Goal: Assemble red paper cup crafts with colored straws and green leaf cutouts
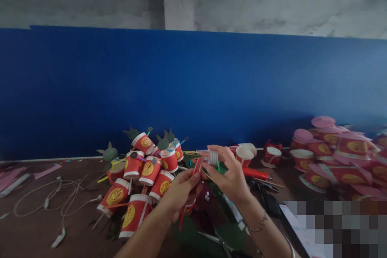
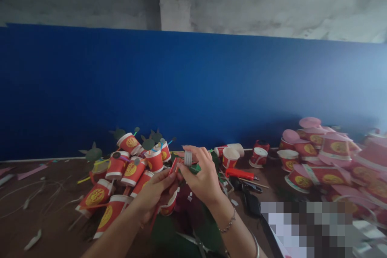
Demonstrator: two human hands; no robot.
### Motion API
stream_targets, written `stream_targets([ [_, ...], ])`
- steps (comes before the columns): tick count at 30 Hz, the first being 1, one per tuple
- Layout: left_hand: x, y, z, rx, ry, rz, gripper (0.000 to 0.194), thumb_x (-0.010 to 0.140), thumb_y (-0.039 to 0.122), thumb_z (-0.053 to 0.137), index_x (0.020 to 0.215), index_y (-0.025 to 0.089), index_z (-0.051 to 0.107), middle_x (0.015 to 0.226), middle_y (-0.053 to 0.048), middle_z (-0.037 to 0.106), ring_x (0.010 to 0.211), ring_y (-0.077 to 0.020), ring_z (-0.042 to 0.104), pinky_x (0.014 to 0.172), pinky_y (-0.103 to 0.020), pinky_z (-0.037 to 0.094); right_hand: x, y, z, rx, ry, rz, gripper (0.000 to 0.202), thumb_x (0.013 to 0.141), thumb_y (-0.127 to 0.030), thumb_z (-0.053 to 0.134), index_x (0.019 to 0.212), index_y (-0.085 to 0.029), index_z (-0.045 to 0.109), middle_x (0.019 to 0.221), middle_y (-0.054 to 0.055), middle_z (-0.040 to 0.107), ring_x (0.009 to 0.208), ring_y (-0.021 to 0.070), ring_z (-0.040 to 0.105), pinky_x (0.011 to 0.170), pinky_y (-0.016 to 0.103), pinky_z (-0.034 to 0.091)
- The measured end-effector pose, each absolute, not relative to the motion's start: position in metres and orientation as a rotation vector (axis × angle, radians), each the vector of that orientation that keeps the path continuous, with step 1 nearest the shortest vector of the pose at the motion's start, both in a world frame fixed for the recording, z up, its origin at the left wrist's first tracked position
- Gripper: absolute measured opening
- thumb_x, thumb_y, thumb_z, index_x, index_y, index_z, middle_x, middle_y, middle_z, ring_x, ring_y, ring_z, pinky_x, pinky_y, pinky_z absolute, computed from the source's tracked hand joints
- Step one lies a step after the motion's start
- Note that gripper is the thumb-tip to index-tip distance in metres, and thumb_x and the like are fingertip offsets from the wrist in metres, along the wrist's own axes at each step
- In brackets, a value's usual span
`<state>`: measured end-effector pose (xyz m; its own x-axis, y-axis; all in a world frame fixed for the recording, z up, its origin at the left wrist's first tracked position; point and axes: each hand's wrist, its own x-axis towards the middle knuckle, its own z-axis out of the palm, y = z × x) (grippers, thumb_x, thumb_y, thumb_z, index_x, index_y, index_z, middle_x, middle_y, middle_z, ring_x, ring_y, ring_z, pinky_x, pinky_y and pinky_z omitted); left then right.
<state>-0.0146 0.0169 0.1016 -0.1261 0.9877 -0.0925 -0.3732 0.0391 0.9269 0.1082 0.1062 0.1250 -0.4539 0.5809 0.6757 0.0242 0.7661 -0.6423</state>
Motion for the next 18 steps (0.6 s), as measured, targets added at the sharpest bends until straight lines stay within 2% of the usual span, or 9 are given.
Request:
stream_targets([
  [10, -0.0124, 0.0158, 0.1024, 0.737, 0.915, 1.441, 0.036, 0.072, 0.048, 0.069, 0.082, 0.016, 0.056, 0.052, 0.007, 0.05, 0.034, -0.0014, 0.027, 0.034, -0.018, 0.012, 0.1089, 0.1044, 0.1252, -0.447, -1.984, 0.669, 0.033, 0.078, -0.018, 0.061, 0.109, -0.025, 0.057, 0.102, 0.007, 0.063, 0.097, 0.0237, 0.062, 0.08, 0.039, 0.053],
  [13, -0.0109, 0.016, 0.1024, 0.753, 0.949, 1.433, 0.039, 0.071, 0.05, 0.068, 0.082, 0.015, 0.058, 0.055, 0.003, 0.057, 0.033, -0.0016, 0.03, 0.034, -0.018, 0.013, 0.1073, 0.1053, 0.1248, -0.51, -1.903, 0.801, 0.035, 0.076, -0.019, 0.062, 0.11, -0.024, 0.055, 0.103, 0.007, 0.066, 0.094, 0.0231, 0.064, 0.079, 0.038, 0.053],
  [18, -0.0074, 0.0146, 0.1049, 0.829, 1.08, 1.403, 0.045, 0.069, 0.057, 0.067, 0.083, 0.014, 0.06, 0.054, 0.002, 0.058, 0.036, -0.0036, 0.034, 0.037, -0.019, 0.019, 0.1042, 0.1045, 0.1288, -0.616, -1.767, 1.17, 0.037, 0.074, -0.028, 0.066, 0.107, -0.02, 0.053, 0.083, 0.004, 0.069, 0.073, 0.0195, 0.066, 0.061, 0.031, 0.053],
])
